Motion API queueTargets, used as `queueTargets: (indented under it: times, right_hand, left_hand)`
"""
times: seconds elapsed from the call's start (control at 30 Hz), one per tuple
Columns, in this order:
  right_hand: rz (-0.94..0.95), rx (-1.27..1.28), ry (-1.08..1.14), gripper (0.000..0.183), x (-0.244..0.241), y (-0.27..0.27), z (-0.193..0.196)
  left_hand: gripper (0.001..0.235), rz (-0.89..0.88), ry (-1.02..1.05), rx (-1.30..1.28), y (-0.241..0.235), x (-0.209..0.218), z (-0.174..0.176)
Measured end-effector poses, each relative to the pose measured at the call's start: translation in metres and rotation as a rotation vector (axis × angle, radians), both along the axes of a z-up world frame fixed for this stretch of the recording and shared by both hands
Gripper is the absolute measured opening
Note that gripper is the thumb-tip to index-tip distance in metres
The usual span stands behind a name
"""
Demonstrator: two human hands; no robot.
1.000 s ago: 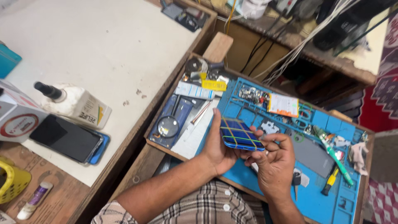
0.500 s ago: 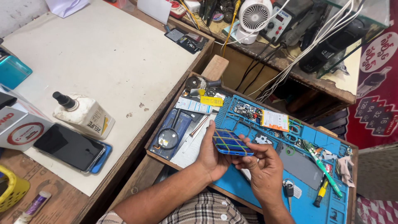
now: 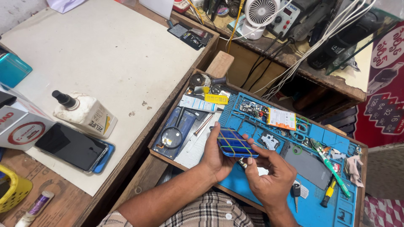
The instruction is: The person disassembles a smartphone, removes the battery, cleans the interior with a toothbrush, and reassembles the device. They then connect a charging cable to test the phone and interact with the touchscreen to verify functionality.
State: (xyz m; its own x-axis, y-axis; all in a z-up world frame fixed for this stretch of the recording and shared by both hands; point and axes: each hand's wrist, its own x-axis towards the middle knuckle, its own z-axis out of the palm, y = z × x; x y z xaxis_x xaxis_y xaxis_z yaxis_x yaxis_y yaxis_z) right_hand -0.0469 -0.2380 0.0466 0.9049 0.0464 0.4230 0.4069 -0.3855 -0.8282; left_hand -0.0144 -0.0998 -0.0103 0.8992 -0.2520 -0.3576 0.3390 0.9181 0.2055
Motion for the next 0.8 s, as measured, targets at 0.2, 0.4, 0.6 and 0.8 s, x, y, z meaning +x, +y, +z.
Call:
queueTargets:
  times: [0.2, 0.4, 0.6, 0.8]
  right_hand:
    - [-0.008, -0.065, -0.033, 0.025, 0.000, 0.007, 0.010]
    - [0.006, -0.086, -0.081, 0.027, 0.002, 0.010, 0.014]
    - [0.012, -0.192, -0.099, 0.031, 0.001, 0.006, 0.008]
    - [0.041, -0.707, 0.062, 0.048, 0.076, -0.056, 0.004]
  left_hand:
    - [0.072, -0.025, -0.005, -0.071, 0.000, 0.001, -0.011]
    - [0.076, -0.043, 0.011, -0.110, 0.002, 0.002, -0.015]
    - [0.066, 0.032, -0.040, -0.019, 0.012, 0.000, 0.004]
    - [0.049, 0.128, -0.200, 0.176, 0.044, 0.019, 0.006]
